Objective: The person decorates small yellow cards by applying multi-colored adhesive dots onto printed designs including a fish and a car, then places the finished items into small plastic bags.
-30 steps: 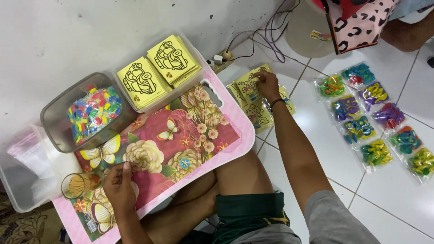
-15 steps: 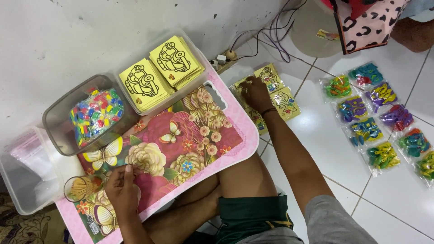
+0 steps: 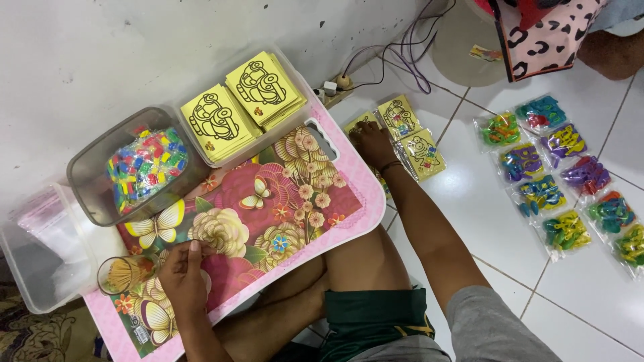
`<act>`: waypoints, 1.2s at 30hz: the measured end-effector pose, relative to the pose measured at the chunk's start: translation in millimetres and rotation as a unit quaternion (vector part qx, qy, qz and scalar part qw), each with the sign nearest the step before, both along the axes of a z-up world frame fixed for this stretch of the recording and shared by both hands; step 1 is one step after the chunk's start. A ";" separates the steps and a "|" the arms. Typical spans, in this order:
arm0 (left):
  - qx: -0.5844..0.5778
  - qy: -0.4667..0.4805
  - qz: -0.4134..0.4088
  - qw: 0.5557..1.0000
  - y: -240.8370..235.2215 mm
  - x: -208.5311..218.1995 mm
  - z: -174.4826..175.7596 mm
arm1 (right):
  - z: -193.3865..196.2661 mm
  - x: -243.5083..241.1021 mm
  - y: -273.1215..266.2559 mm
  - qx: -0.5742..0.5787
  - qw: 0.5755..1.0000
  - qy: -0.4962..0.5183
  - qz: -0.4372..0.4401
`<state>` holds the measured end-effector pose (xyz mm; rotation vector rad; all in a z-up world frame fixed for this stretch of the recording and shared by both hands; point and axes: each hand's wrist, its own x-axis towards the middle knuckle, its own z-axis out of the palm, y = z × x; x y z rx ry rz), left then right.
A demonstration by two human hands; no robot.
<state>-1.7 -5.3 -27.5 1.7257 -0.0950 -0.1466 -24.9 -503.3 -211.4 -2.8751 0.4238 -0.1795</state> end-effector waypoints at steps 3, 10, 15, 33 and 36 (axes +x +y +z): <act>-0.004 -0.001 -0.002 1.000 -1.6 -1.1 3.4 | 6.5 -0.9 2.3 0.030 0.999 0.010 -0.013; -0.006 0.003 0.000 1.000 -0.8 0.5 1.6 | 18.4 -10.0 -1.7 0.003 0.996 -0.084 -0.009; -0.019 -0.010 -0.028 0.999 -1.8 1.5 4.9 | 50.4 -20.9 -5.5 0.081 0.980 -0.171 -0.062; 0.113 -0.028 -0.087 0.989 -10.3 3.4 50.6 | 260.7 -51.2 82.6 0.202 0.933 -0.298 0.023; 0.110 -0.046 -0.098 0.988 -8.3 9.7 51.8 | 293.4 -51.0 113.2 0.204 0.934 -0.283 0.072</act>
